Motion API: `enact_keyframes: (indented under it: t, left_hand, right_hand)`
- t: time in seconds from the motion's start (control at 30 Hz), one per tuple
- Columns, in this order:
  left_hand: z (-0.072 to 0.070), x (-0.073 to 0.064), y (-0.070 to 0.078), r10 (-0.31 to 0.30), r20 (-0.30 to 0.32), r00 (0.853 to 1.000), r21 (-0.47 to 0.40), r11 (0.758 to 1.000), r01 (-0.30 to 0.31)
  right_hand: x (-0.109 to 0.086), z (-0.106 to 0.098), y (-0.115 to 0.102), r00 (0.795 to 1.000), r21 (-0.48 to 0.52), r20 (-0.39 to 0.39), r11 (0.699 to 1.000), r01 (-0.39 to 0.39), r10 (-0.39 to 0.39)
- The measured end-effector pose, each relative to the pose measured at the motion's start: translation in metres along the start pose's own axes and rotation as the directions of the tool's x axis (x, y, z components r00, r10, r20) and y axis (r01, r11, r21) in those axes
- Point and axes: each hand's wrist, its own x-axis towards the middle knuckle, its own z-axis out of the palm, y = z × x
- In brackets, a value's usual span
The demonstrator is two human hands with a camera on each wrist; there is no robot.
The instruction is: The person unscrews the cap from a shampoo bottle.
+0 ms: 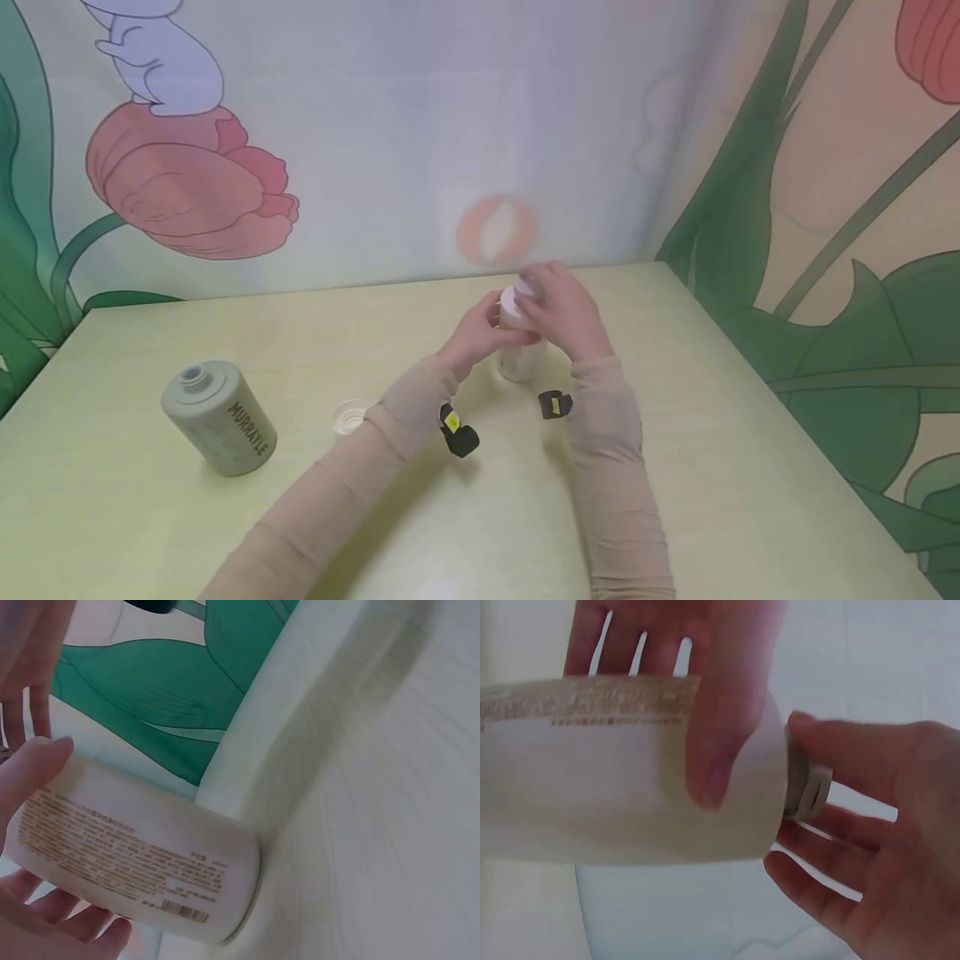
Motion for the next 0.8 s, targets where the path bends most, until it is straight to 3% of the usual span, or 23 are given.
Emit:
enact_keyframes:
  t: [0.17,0.33,0.6,0.8]
  left_hand:
    - [-0.009,-0.008,-0.003,0.020,-0.047,0.999,-0.001,1.000,-0.020]
    - [-0.025,-0.027,0.004,0.062,-0.055,0.997,0.018,0.998,-0.061]
    - [-0.055,-0.079,0.024,0.083,-0.003,0.997,0.125,0.989,-0.082]
    - [-0.073,-0.117,0.025,0.067,0.032,0.997,0.195,0.978,-0.072]
  right_hand:
    - [-0.001,0.001,-0.019,1.000,0.043,-0.031,0.999,0.008,-0.007]
    - [-0.010,-0.008,-0.038,0.998,0.108,-0.036,0.992,0.058,-0.055]
    - [-0.030,-0.020,-0.064,0.976,0.106,0.046,0.973,0.205,-0.211]
    - [-0.042,-0.017,-0.087,0.948,0.028,0.145,0.959,0.281,-0.282]
